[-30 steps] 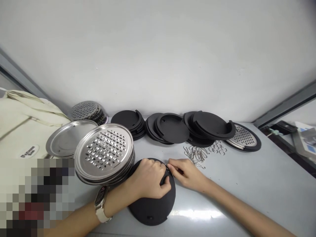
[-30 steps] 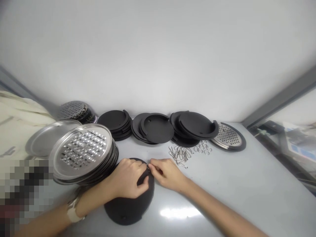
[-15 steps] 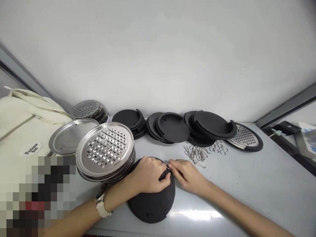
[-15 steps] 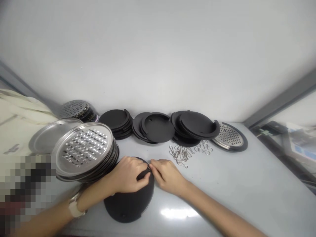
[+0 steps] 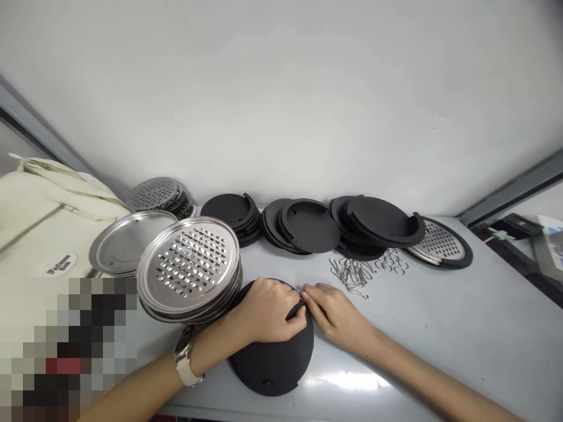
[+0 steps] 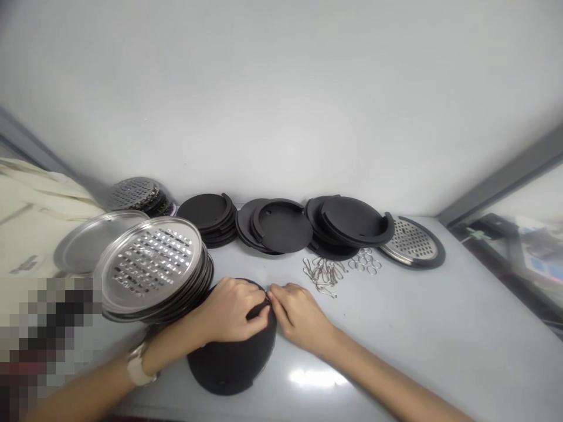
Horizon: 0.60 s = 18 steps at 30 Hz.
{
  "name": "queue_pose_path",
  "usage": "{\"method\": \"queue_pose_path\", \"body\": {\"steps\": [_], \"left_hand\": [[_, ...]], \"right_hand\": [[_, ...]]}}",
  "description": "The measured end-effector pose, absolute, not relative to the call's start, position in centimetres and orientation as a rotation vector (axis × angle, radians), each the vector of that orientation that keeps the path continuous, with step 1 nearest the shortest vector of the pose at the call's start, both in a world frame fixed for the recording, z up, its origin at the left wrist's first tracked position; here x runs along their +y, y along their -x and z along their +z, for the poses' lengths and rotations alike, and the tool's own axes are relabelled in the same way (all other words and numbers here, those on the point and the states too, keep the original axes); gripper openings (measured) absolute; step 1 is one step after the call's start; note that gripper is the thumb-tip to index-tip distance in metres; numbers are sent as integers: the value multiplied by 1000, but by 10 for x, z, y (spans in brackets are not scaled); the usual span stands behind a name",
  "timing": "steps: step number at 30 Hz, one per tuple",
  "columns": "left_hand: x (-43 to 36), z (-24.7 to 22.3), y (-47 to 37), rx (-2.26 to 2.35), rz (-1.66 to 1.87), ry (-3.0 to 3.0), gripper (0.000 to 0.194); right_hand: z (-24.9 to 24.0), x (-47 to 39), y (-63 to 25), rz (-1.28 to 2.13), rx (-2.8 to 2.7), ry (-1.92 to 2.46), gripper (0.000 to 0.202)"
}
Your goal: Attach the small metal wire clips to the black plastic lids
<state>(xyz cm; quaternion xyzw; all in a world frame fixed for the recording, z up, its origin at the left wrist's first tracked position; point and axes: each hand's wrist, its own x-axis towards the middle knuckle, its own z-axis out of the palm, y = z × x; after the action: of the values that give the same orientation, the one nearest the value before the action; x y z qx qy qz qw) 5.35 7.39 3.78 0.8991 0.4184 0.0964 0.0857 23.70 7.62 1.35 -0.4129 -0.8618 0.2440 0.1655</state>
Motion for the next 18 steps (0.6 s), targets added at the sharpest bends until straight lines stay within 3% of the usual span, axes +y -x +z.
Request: {"method": "queue_pose_path", "body": {"steps": [6,18], "left_hand": [[73,41,-55,1303,280,-2671,20],[71,41,-55,1298,306,-2672,21]], "right_hand": [[16,79,-239,673,-2512,1159,24],[31,89,-247,941,-2505,1054,30]]}}
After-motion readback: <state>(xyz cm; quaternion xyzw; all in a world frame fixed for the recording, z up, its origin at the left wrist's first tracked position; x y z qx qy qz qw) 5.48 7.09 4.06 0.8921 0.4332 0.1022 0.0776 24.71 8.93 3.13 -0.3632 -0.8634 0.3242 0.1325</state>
